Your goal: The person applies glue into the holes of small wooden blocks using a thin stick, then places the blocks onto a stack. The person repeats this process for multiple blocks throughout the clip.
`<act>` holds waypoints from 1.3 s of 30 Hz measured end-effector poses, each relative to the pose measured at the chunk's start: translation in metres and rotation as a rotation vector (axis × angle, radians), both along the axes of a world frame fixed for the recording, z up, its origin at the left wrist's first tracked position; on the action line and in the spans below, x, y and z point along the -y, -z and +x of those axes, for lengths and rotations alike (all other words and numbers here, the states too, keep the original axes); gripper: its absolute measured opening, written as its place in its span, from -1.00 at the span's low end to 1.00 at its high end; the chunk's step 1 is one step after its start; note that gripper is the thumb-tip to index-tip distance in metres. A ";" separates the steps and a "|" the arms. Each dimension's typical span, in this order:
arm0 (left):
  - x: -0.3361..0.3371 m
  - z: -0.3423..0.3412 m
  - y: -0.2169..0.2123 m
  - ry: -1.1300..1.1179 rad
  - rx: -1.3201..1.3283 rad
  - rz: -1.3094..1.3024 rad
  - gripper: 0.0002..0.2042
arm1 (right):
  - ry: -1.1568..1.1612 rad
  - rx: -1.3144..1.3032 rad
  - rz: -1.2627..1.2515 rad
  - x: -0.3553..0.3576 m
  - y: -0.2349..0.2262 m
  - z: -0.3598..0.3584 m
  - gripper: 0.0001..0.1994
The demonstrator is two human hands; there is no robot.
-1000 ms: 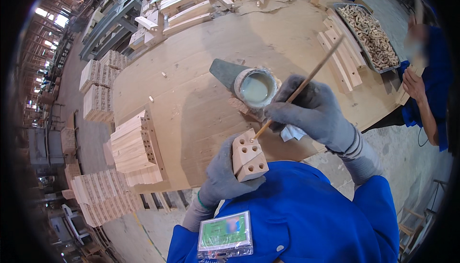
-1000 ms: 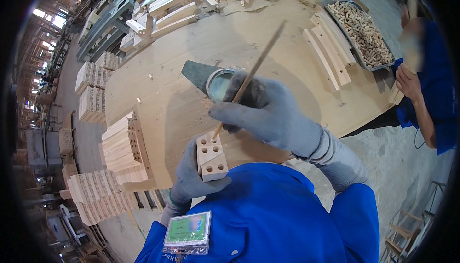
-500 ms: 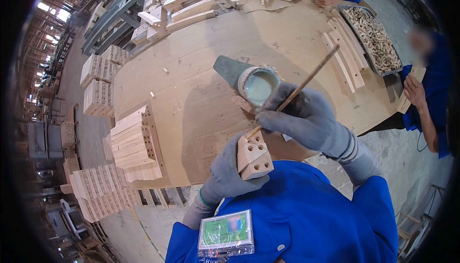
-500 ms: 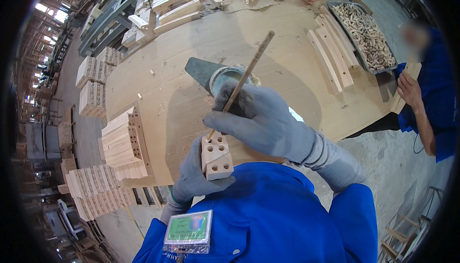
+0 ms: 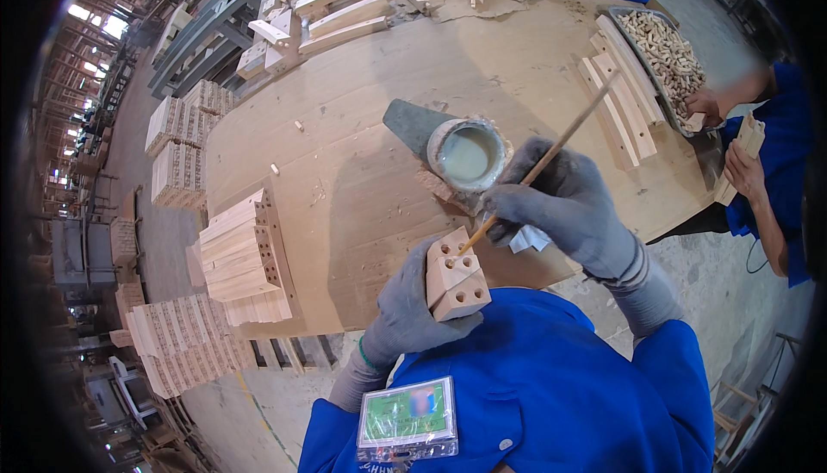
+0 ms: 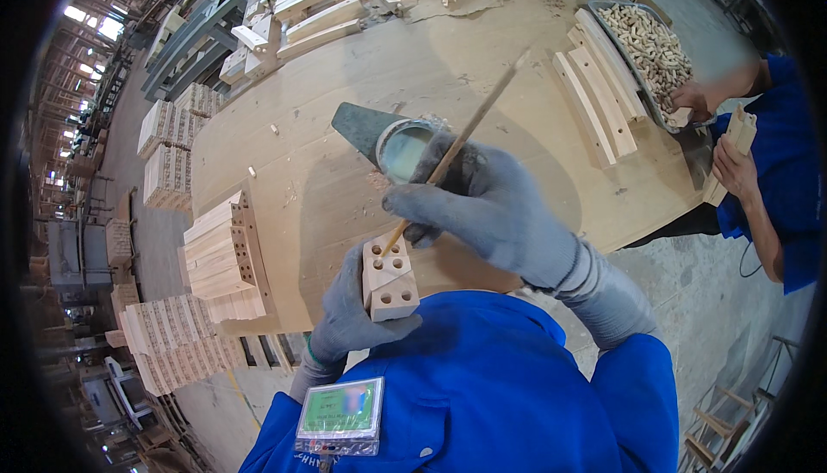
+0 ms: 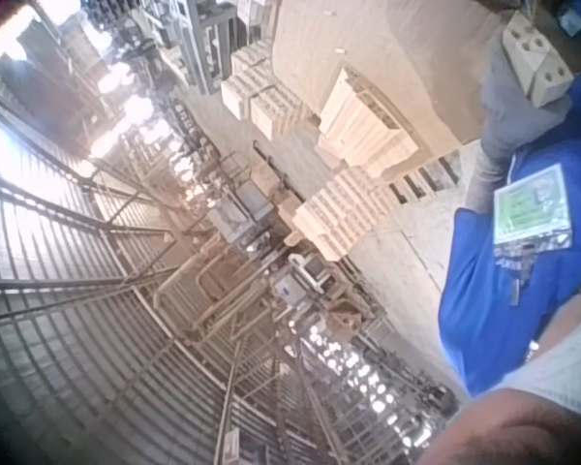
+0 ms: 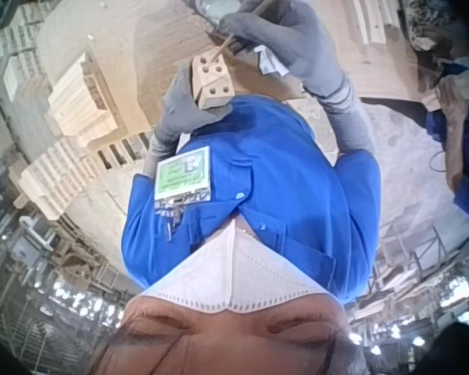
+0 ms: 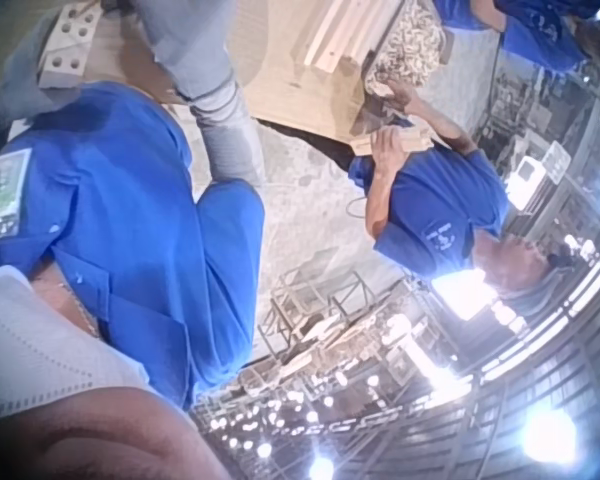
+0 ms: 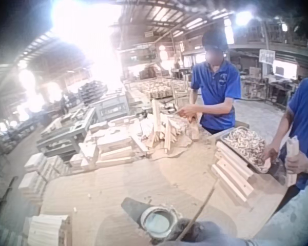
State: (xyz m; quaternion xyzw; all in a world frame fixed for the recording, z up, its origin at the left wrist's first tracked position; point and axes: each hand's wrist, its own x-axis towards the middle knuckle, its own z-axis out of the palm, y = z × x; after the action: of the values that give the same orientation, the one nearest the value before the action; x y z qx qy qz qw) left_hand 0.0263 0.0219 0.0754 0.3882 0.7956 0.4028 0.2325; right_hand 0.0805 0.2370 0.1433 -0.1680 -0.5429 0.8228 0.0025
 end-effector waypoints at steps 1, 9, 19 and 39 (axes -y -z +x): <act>-0.001 0.000 0.000 -0.001 0.002 0.007 -0.11 | 0.011 0.014 -0.010 0.001 0.003 -0.001 -0.84; 0.000 -0.001 0.005 0.017 0.084 0.020 -0.12 | -0.128 -0.021 0.181 0.001 0.001 0.003 -0.81; -0.004 -0.002 0.006 0.007 0.094 0.016 -0.12 | -0.193 -0.143 0.307 -0.005 0.001 0.001 -0.82; 0.016 -0.022 0.005 -0.193 0.046 -0.012 -0.14 | 0.157 -0.362 0.821 -0.020 0.103 0.007 -0.88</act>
State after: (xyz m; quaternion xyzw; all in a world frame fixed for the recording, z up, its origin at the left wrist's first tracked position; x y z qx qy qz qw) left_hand 0.0044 0.0059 0.0706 0.2989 0.8262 0.4272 0.2134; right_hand 0.0878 0.2567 0.0405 -0.0470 -0.8006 0.5529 0.2260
